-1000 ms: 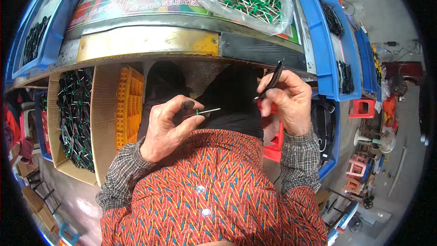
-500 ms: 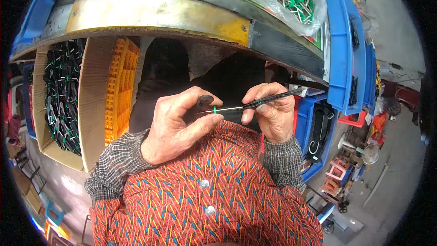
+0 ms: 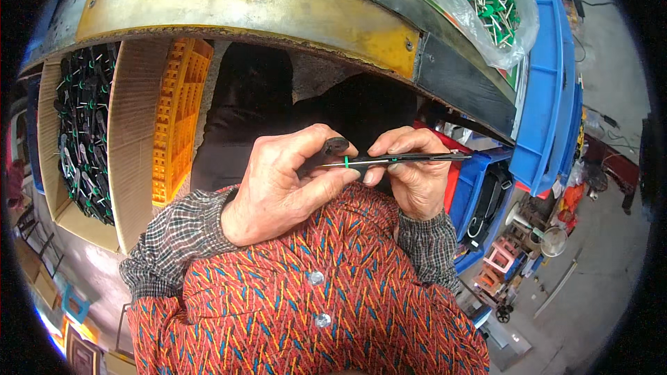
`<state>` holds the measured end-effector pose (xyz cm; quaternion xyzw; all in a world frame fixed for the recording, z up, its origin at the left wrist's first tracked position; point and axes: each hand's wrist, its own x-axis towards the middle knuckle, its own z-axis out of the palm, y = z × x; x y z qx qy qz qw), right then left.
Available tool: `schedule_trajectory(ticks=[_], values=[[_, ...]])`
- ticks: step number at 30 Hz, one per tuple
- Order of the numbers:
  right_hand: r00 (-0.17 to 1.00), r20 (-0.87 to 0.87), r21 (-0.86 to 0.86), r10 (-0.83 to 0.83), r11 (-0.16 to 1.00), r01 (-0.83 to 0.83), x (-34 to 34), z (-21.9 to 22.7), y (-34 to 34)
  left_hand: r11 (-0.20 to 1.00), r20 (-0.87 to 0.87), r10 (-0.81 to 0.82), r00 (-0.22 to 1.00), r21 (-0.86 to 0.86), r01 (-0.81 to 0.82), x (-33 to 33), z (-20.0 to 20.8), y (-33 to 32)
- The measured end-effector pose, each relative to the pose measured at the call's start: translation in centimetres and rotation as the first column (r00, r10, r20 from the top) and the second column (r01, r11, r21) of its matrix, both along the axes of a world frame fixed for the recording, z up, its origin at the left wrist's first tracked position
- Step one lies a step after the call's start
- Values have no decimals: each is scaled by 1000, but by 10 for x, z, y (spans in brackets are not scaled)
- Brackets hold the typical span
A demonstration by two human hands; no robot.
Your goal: The person assembles plastic parts by inserting pins into them by hand, places the finished pieces into a cardboard box, and picks up more parts from a tray.
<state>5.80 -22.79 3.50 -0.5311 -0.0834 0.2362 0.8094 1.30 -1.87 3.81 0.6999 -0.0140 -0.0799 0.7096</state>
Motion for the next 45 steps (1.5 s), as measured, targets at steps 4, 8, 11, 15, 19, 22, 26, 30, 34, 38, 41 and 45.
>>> schedule_trajectory(ticks=[4, 8, 11, 15, 19, 22, 26, 30, 34, 38, 41, 45], values=[[1000, 18, -27, 4, 1000, -4, 1, -2, 0, 1000, -17, 0, 1000, -4, 0, 2, -1, -2], [1000, 30, -28, -2, 1000, 2, 2, -3, 1, 1000, -51, -13, 999, 8, 14, 4, -2, -2], [999, 33, -41, 0, 999, 2, 1, -5, 0, 1000, -17, 4, 1000, 5, -4, 4, -4, -3], [999, 52, -68, 0, 998, 3, 0, -5, 0, 999, -41, -29, 999, 40, 30, 4, -3, -3], [1000, 31, -73, 3, 997, -1, -1, -5, -1, 998, -28, -37, 999, 42, 38, 4, -4, -2], [997, 79, -122, -3, 992, 13, 0, -8, -3, 998, -36, -40, 999, 50, 42, 4, -5, -1], [997, 82, -177, -10, 984, 25, 0, -4, -1, 999, -36, -27, 999, 30, 28, 4, -3, -1], [986, 163, -276, -33, 958, 77, -1, -3, -1, 999, -20, -25, 999, 40, 26, 5, -4, -2], [984, 173, -314, -38, 945, 92, -1, 1, 1, 999, 48, 5, 999, 40, -7, 5, -6, -4], [981, 187, -352, -42, 930, 107, -1, 2, 2, 996, 87, -17, 996, 93, 9, 7, -9, -2], [975, 220, -385, -31, 916, 116, -1, 2, 1, 995, 116, -28, 993, 96, 17, 8, -10, -1], [974, 224, -387, -11, 917, 99, 0, 6, 3, 988, 158, -61, 986, 151, 37, 9, -9, 1]])
